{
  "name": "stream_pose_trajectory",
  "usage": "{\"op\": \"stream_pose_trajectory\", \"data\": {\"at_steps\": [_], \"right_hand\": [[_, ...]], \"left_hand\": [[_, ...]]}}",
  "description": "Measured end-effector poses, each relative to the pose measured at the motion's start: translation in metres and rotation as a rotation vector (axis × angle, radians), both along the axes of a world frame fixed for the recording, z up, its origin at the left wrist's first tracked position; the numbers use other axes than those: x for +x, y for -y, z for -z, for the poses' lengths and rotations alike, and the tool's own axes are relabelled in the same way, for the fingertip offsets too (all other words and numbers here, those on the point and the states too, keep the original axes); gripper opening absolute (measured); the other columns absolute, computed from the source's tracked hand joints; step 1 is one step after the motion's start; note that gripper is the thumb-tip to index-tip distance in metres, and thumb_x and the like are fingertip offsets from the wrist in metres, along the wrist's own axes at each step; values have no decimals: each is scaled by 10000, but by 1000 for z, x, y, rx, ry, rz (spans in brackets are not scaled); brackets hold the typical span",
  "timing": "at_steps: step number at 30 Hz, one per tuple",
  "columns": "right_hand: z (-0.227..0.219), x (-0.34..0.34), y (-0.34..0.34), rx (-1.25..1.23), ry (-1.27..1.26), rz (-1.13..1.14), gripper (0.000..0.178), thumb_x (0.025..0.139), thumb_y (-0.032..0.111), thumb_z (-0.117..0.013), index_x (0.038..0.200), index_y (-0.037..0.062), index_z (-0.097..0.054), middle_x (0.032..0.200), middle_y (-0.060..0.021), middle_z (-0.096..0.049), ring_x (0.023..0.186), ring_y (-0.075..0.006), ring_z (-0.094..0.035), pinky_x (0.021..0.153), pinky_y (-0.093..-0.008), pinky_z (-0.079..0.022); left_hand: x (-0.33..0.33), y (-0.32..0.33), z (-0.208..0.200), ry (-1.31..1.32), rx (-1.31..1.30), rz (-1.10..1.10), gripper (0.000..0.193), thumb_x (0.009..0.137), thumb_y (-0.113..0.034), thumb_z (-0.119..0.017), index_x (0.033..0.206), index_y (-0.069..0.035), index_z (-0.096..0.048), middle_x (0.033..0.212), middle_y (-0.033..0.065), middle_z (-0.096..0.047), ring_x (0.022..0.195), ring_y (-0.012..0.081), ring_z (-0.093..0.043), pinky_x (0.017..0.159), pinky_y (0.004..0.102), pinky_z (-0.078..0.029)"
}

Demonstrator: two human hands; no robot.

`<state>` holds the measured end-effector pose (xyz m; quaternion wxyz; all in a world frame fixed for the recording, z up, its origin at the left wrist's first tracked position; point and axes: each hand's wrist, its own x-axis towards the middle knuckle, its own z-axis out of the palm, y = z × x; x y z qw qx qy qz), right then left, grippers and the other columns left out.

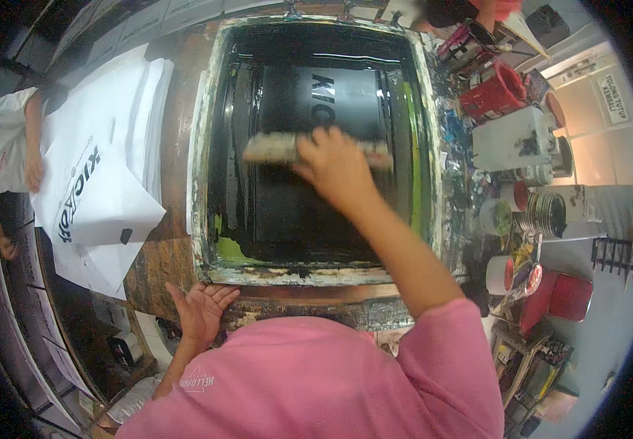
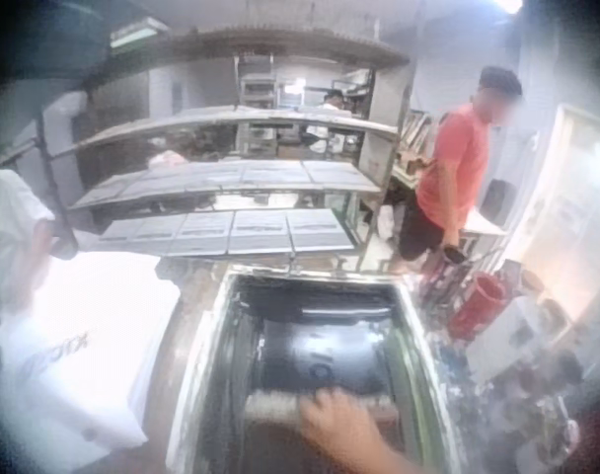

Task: The person performs screen printing on white bags by placing a bag on a flat surface, lowering a screen frame onto it, and using a squeegee to spread ink across the screen.

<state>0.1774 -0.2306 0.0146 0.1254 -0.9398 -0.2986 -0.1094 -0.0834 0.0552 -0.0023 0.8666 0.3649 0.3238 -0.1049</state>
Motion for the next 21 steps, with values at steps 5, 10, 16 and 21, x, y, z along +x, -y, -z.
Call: {"op": "stream_pose_trajectory", "data": {"at_steps": [5, 10, 16, 21], "right_hand": [[14, 146, 8, -11, 153, 39, 337, 895, 413, -694, 1054, 120, -641, 1042, -96, -634, 993, -322, -642, 773, -465, -571], [-37, 215, 16, -167, -177, -53, 445, 968, 530, -561, 1111, 128, -686, 1053, -130, -718, 1003, -353, -684, 842, -497, -540], [-13, 192, 16, -109, 53, -14, 417, 969, 487, -575, 1094, 101, -671, 988, -138, -701, 956, -357, -676, 797, -479, -533], [-18, 77, 14, -94, 11, 32, 334, 942, 441, -632, 998, 111, -626, 921, -129, -680, 884, -356, -684, 750, -492, -546]], "left_hand": [[-6, -12, 20, 169, -94, 69, 887, 845, -870, -364, 1144, -46, -500, 1218, 258, -628, 1194, 396, -626, 1143, 643, -370], [-13, -13, 29, 331, -106, 90, 945, 845, -860, -382, 1266, -23, -509, 1307, 249, -605, 1287, 402, -562, 1156, 630, -352], [-19, -25, 50, 515, -312, 150, 1010, 847, -860, -375, 1452, -58, -487, 1453, 254, -520, 1389, 410, -462, 1177, 612, -309], [-11, -24, 42, 569, -264, 216, 1001, 867, -861, -312, 1437, -65, -522, 1472, 255, -506, 1404, 423, -441, 1183, 597, -304]]}}
